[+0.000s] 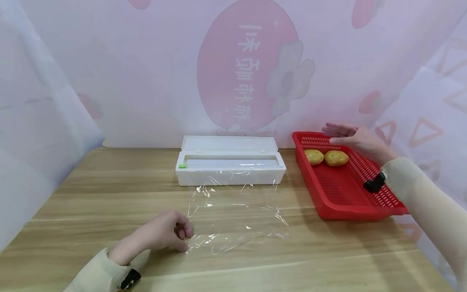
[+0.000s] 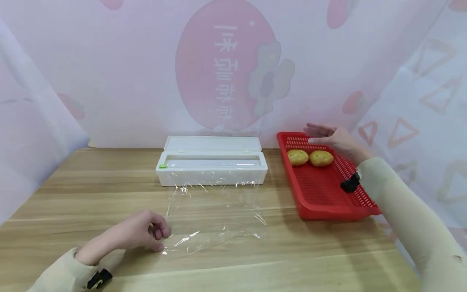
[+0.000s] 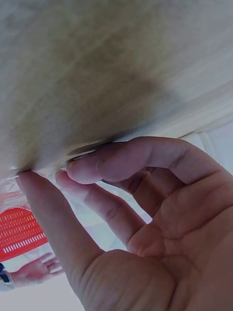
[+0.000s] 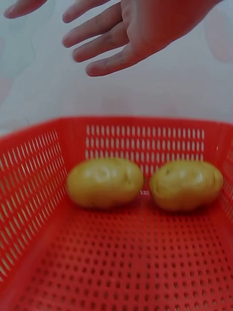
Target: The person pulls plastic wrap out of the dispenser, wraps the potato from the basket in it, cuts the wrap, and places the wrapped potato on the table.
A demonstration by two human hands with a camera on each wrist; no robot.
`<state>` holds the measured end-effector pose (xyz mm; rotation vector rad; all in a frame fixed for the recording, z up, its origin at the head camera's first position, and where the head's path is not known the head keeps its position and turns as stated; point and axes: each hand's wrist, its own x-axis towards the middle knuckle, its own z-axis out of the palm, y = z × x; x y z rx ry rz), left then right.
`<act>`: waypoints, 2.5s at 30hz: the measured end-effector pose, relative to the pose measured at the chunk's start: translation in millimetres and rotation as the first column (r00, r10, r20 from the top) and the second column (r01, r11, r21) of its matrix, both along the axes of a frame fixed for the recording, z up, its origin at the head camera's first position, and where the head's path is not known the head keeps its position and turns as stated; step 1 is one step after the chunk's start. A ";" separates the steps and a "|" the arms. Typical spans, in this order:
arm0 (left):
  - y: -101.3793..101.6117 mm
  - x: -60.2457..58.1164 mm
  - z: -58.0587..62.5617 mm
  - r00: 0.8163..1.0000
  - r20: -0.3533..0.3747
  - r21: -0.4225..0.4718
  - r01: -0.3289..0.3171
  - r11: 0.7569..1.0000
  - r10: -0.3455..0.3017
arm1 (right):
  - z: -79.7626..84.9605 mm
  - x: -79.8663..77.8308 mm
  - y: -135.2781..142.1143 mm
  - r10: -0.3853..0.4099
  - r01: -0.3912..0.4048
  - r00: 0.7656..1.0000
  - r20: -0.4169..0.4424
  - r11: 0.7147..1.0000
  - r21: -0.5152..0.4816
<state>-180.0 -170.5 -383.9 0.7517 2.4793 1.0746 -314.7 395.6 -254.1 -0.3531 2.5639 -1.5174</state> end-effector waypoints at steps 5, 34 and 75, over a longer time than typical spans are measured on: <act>-2.0 3.0 -1.1 1.000 0.007 -0.002 0.002 1.000 -0.002 | -23.0 -10.0 -3.2 -0.001 -0.001 0.999 0.041 0.999 0.052; -4.8 7.7 -0.3 1.000 0.003 0.005 0.022 1.000 -0.022 | -77.6 -57.1 6.7 -0.046 0.028 0.998 0.039 0.928 0.373; -6.1 7.3 -4.3 1.000 0.001 -0.006 0.015 1.000 -0.015 | -90.1 -56.0 -9.3 0.039 0.017 0.995 -0.094 0.847 0.531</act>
